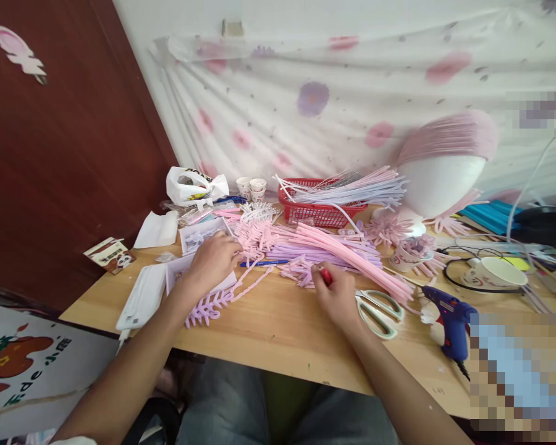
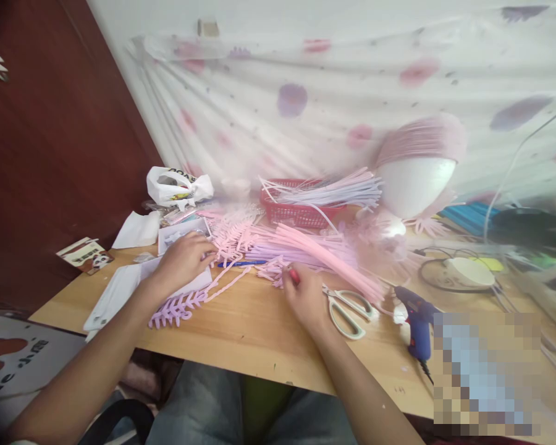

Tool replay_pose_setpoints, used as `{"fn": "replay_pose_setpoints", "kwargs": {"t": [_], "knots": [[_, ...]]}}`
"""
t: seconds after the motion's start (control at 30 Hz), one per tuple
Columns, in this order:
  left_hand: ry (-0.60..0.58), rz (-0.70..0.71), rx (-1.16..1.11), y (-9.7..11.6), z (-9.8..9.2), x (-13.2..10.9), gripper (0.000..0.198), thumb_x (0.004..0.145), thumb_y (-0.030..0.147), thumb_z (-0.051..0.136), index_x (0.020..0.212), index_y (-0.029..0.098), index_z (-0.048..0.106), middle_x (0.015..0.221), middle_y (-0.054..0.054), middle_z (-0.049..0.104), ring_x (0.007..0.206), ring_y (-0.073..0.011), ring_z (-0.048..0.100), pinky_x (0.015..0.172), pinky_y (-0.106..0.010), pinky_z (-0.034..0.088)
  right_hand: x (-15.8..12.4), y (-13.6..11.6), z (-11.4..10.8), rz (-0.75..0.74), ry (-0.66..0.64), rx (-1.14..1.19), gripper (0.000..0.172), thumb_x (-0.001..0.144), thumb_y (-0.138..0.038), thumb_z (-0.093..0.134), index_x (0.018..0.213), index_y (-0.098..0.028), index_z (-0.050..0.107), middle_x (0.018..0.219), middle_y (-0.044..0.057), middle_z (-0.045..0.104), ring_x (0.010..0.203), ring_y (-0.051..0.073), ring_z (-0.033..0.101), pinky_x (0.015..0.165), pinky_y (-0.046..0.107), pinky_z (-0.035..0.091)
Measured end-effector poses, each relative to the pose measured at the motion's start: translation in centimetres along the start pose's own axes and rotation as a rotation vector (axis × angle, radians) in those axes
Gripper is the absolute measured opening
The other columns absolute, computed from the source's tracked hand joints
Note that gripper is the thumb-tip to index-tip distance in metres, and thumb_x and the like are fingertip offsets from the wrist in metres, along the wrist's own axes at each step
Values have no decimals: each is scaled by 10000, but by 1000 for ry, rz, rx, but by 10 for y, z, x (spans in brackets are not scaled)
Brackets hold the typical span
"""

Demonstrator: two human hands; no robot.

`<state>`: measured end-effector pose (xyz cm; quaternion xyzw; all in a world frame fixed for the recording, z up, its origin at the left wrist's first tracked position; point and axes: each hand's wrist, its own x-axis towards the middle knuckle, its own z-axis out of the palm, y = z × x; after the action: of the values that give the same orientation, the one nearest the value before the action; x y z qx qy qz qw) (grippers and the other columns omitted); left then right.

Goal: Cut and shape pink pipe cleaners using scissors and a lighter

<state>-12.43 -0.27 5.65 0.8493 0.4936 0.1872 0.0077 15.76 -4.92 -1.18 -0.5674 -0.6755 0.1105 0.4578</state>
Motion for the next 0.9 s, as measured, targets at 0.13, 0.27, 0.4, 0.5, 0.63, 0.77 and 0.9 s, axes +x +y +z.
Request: {"fn": "replay_pose_setpoints", "kwargs": {"t": [0.13, 0.27, 0.4, 0.5, 0.63, 0.77, 0.9], "knots": [[-162, 37, 175, 38, 22, -22, 254, 947, 261, 517, 827, 160, 717, 870, -94, 694, 894, -246, 608, 811, -365, 475, -7, -5, 2, -194, -175, -69, 247, 920, -244, 476, 676, -205, 458, 619, -12, 505, 573, 134, 445, 579, 259, 292], [-282, -25, 289, 64, 42, -42, 282, 930, 97, 431, 965, 150, 706, 996, -111, 689, 990, -264, 624, 822, -363, 493, -11, -7, 6, -188, -285, -168, 177, 917, -227, 476, 749, -198, 525, 710, 26, 605, 628, 156, 531, 599, 265, 307], [-289, -105, 348, 66, 41, -44, 327, 923, 67, 413, 1038, 150, 707, 1057, -131, 686, 1048, -281, 616, 849, -367, 502, -16, -17, 9, -180, -470, -359, 96, 901, -265, 529, 852, -193, 567, 817, 47, 671, 677, 179, 584, 594, 280, 283], [-245, -148, 356, 65, 36, -38, 329, 918, 68, 435, 1096, 153, 700, 1076, -149, 683, 1081, -293, 609, 843, -367, 510, -21, -27, 11, -206, -556, -439, 143, 939, -315, 515, 927, -193, 589, 899, 58, 679, 721, 189, 606, 588, 288, 269], [-280, -139, 376, 71, 35, -30, 367, 913, 25, 406, 1147, 115, 674, 1045, -172, 696, 1078, -305, 621, 817, -376, 531, -31, -32, 12, -235, -576, -478, 146, 972, -282, 492, 992, -191, 605, 933, 66, 658, 810, 205, 609, 615, 297, 306], [-348, -158, 401, 76, 37, -29, 376, 903, -10, 394, 1151, 93, 657, 1066, -196, 695, 1057, -312, 653, 777, -382, 558, -40, -34, 14, -306, -517, -521, 150, 980, -279, 499, 1001, -188, 617, 962, 87, 643, 904, 236, 578, 706, 323, 371], [-394, -233, 423, 76, 34, -30, 409, 909, -13, 349, 1186, 88, 633, 1064, -207, 690, 953, -320, 701, 711, -399, 575, -45, -42, 16, -348, -482, -531, 132, 958, -280, 546, 977, -180, 630, 968, 100, 640, 898, 247, 557, 759, 357, 398]]}}
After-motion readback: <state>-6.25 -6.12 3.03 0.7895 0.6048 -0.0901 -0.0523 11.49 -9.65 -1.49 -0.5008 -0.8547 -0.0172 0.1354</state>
